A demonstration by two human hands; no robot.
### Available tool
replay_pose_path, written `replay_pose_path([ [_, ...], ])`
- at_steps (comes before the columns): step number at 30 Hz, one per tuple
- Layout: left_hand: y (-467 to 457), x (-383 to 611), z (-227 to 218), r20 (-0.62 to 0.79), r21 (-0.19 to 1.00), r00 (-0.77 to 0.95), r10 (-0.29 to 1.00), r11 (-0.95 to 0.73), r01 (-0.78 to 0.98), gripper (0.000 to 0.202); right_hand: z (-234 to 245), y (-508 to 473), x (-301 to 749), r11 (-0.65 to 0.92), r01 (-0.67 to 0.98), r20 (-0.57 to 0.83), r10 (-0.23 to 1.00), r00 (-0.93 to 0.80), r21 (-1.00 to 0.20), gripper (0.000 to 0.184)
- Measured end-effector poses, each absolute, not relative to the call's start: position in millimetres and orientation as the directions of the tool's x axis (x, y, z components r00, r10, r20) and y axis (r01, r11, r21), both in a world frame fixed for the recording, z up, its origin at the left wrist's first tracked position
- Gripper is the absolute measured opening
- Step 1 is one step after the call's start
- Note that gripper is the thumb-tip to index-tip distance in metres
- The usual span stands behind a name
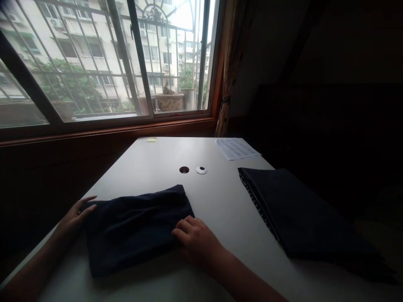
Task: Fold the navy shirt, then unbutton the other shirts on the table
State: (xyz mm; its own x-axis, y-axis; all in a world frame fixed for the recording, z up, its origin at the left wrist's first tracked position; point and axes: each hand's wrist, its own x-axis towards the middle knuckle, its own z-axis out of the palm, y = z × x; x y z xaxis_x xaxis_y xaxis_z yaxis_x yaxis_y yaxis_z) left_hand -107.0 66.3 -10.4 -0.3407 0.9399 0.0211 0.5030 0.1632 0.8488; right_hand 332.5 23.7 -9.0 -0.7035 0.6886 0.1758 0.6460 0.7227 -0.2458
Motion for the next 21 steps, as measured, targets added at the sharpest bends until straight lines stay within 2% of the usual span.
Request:
replay_pose_path([
  [6,69,-111,-16,0.041,0.851,-0.313,0.949,0.132,0.509,0.068,-5,25,346,0.748,0.623,0.193,0.662,-0.724,-0.23,0.02],
  [10,68,-111,-15,0.05,0.833,-0.313,0.948,0.133,0.537,0.068,4,24,328,0.782,0.571,0.216,0.62,-0.754,-0.25,0.033],
  [14,66,-111,-14,0.053,0.804,-0.326,0.944,0.153,0.575,0.067,13,23,282,0.866,0.476,0.257,0.5,-0.827,-0.154,0.036],
  [21,67,-114,-18,0.07,0.809,-0.315,0.946,0.131,0.573,0.065,10,22,203,0.929,0.369,0.309,0.34,-0.888,0.038,0.02],
])
